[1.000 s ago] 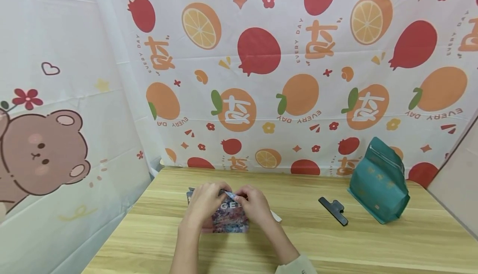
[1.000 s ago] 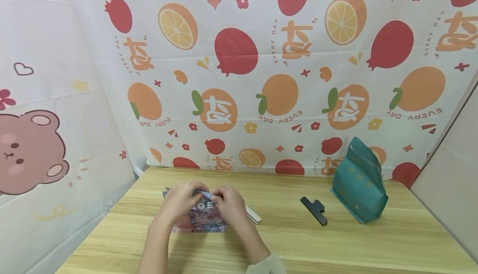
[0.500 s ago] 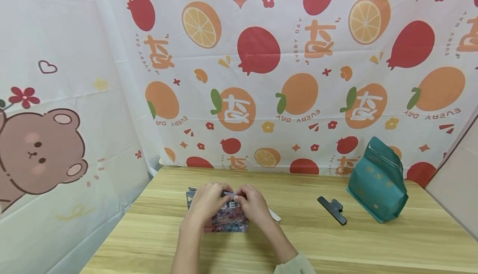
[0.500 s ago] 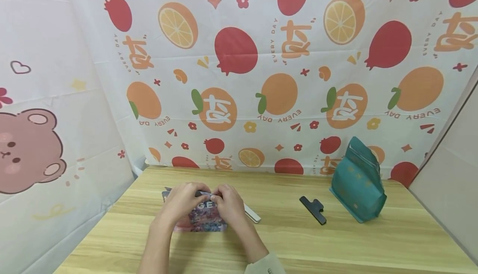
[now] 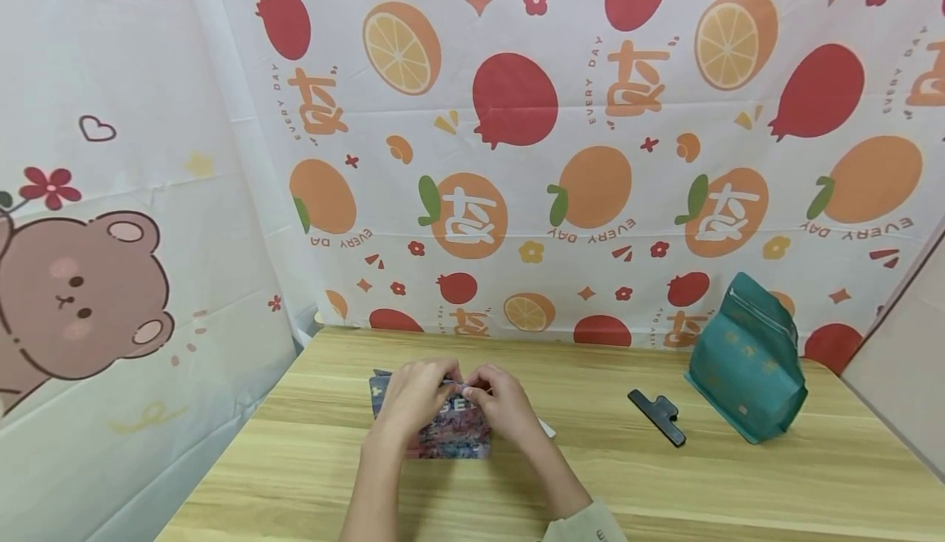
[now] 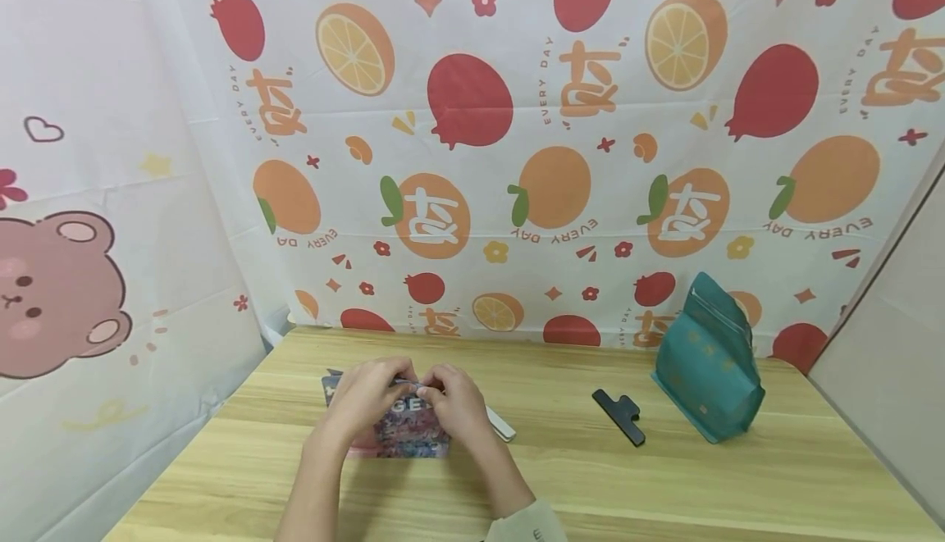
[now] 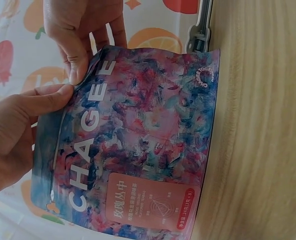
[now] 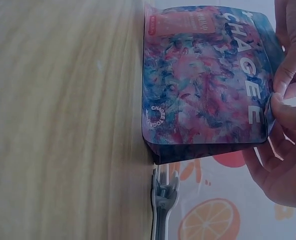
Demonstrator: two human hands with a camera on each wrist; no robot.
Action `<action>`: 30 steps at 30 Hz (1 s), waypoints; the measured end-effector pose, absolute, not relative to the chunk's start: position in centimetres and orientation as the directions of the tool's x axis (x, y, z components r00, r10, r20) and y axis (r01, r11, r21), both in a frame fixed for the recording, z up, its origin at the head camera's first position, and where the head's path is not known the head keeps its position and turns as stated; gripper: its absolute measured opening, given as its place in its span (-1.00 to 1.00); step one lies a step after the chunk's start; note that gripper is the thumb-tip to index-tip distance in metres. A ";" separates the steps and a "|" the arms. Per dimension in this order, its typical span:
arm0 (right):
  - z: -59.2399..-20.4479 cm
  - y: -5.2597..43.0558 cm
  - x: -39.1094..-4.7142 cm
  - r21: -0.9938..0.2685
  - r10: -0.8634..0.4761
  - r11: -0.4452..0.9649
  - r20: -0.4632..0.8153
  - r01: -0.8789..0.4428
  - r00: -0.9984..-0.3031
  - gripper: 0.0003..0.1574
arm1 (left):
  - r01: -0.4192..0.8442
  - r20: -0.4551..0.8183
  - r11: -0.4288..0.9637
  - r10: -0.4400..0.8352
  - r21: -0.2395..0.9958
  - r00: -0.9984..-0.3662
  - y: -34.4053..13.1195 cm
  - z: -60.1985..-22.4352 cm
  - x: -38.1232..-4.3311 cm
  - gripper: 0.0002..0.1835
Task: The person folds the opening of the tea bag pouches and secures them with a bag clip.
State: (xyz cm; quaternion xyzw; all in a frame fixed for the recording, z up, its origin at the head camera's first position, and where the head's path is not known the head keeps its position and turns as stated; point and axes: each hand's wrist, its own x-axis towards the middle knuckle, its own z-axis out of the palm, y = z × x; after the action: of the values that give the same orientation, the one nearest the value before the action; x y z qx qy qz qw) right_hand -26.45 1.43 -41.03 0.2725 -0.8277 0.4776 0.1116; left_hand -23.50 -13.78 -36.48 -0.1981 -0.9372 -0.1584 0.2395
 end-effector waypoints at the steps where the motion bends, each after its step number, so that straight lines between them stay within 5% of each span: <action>1: -41.0 1.5 -26.4 -0.732 -0.350 0.395 0.439 -0.555 -0.828 -0.93 | 0.446 0.512 0.872 0.294 0.203 -0.807 -13.8 -36.5 -23.5 -0.81; 14: -40.2 3.3 -26.5 -0.756 -0.510 0.380 0.309 -0.533 -0.803 -0.90 | 0.431 0.498 0.872 0.274 0.233 -0.823 -13.6 -36.4 -23.4 -0.81; 30: -40.7 2.8 -26.5 -0.758 -0.354 0.415 0.375 -0.503 -0.857 -0.93 | 0.448 0.420 0.843 0.306 0.297 -0.855 -14.1 -35.7 -23.1 -0.95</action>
State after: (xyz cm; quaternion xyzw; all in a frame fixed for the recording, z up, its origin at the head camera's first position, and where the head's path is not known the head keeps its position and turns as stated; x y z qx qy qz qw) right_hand -26.46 2.76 -40.71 0.2559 -0.8374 0.4766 0.0781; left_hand -23.09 -14.06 -35.72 -0.1998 -0.9428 -0.1959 0.1810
